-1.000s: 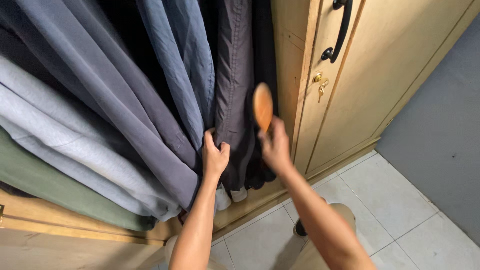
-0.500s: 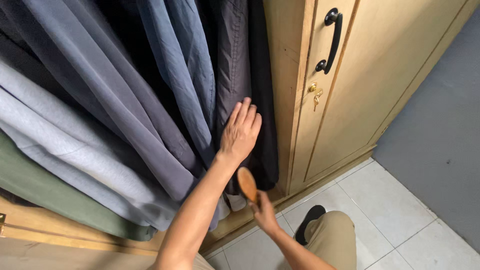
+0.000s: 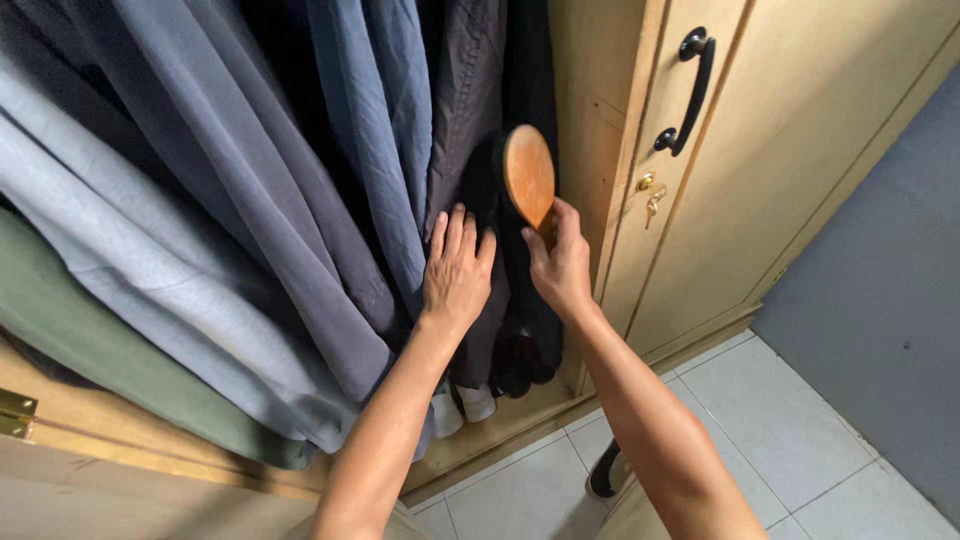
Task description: The person kneels in front of an open wardrobe and uses a wooden brush to clean the lower sections of hanging garments. They then switch to a patterned cloth to wipe the wardrobe door and interior surfaces.
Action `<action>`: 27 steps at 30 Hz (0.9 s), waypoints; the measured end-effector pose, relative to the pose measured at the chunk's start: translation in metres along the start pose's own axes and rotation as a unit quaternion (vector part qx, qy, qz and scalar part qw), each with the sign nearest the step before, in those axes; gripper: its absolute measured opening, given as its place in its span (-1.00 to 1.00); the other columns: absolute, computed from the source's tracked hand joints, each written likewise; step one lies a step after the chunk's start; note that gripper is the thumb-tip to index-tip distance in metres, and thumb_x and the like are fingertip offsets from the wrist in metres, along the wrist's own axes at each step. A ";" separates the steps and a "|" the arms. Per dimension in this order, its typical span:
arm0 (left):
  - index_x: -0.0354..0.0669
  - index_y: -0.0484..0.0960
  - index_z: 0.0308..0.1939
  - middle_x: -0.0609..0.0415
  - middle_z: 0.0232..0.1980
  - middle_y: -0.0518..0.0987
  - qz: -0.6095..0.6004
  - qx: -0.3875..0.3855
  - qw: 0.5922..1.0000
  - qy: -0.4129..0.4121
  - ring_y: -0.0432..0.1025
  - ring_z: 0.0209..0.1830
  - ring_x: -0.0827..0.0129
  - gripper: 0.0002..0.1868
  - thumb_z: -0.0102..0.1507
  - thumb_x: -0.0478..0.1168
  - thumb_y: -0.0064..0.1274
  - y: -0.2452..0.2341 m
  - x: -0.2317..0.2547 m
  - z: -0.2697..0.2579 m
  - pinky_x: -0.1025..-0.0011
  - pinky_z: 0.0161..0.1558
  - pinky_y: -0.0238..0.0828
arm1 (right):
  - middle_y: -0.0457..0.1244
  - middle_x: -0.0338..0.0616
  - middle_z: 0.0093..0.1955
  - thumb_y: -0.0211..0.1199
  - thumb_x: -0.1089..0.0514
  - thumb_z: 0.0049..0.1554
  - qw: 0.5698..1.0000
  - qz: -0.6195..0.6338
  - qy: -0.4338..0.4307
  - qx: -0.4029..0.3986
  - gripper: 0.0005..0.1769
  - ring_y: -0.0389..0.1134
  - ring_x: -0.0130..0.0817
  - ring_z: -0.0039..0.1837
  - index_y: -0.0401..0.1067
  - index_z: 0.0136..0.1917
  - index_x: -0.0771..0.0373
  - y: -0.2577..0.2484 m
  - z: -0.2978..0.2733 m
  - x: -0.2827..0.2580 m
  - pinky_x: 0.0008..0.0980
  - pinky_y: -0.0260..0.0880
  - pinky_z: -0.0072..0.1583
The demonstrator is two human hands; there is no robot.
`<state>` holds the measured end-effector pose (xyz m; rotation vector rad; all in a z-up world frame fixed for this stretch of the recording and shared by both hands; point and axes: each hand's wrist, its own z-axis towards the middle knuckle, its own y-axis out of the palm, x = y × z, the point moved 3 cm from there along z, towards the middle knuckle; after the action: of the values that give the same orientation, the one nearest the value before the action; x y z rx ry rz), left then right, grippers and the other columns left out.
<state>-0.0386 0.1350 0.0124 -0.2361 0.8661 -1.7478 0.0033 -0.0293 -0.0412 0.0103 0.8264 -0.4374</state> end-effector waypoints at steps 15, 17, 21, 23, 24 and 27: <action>-0.29 0.66 -0.02 -0.25 0.23 0.53 -0.017 0.011 1.000 0.004 0.26 0.47 -0.07 -0.76 0.30 -0.31 -0.04 0.000 -0.014 -0.008 0.02 0.54 0.03 | 0.36 0.24 0.08 0.26 0.32 0.19 1.000 0.005 0.013 0.010 -0.46 0.45 0.17 0.08 0.17 0.38 0.31 0.002 -0.045 -0.003 -0.08 0.46 0.06; -0.29 0.67 -0.05 -0.26 0.23 0.53 -0.020 0.008 1.000 0.000 0.26 0.47 -0.07 -0.77 0.29 -0.31 -0.04 0.001 -0.014 -0.008 0.02 0.54 0.03 | 0.37 0.20 0.04 0.28 0.31 0.19 0.999 0.037 0.014 0.013 -0.45 0.46 0.13 -0.02 0.15 0.38 0.32 0.002 0.007 -0.022 -0.11 0.46 0.01; -0.29 0.69 -0.05 -0.27 0.25 0.53 -0.015 0.020 1.000 0.000 0.26 0.48 -0.07 -0.76 0.30 -0.31 -0.05 0.003 -0.015 -0.013 0.03 0.55 0.02 | 0.32 0.34 0.09 0.34 0.30 0.20 0.991 -0.072 -0.101 0.050 -0.43 0.39 0.31 0.09 0.14 0.37 0.38 0.016 0.026 0.002 -0.04 0.43 0.03; -0.30 0.70 -0.04 -0.28 0.25 0.53 -0.014 0.023 1.000 0.005 0.26 0.48 -0.08 -0.74 0.30 -0.31 -0.05 0.004 -0.016 -0.016 0.03 0.55 0.02 | 0.35 0.29 0.04 0.24 0.30 0.27 0.999 -0.035 -0.005 -0.011 -0.59 0.44 0.24 0.06 0.18 0.32 0.36 0.027 -0.019 0.053 -0.03 0.43 0.01; -0.30 0.70 -0.03 -0.30 0.25 0.53 -0.015 0.019 1.000 0.009 0.26 0.47 -0.09 -0.73 0.29 -0.30 -0.05 0.005 -0.016 -0.019 0.04 0.54 0.02 | 0.34 0.34 0.07 0.23 0.32 0.22 0.997 -0.067 -0.035 -0.002 -0.52 0.41 0.30 0.08 0.17 0.35 0.39 0.031 -0.053 0.075 0.02 0.43 0.04; -0.30 0.69 -0.02 -0.33 0.25 0.53 -0.011 0.005 1.000 0.018 0.27 0.47 -0.11 -0.72 0.28 -0.28 -0.04 0.010 -0.014 -0.031 0.04 0.54 0.03 | 0.30 0.45 0.08 0.20 0.21 0.20 0.976 -0.180 0.102 -0.068 -0.38 0.35 0.39 0.09 0.09 0.44 0.44 0.022 -0.178 0.138 0.15 0.36 0.06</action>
<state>-0.0430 0.1594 -0.0124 -0.2096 0.8839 -1.7803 -0.0326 -0.0292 -0.2643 -0.2286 1.0645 -0.7285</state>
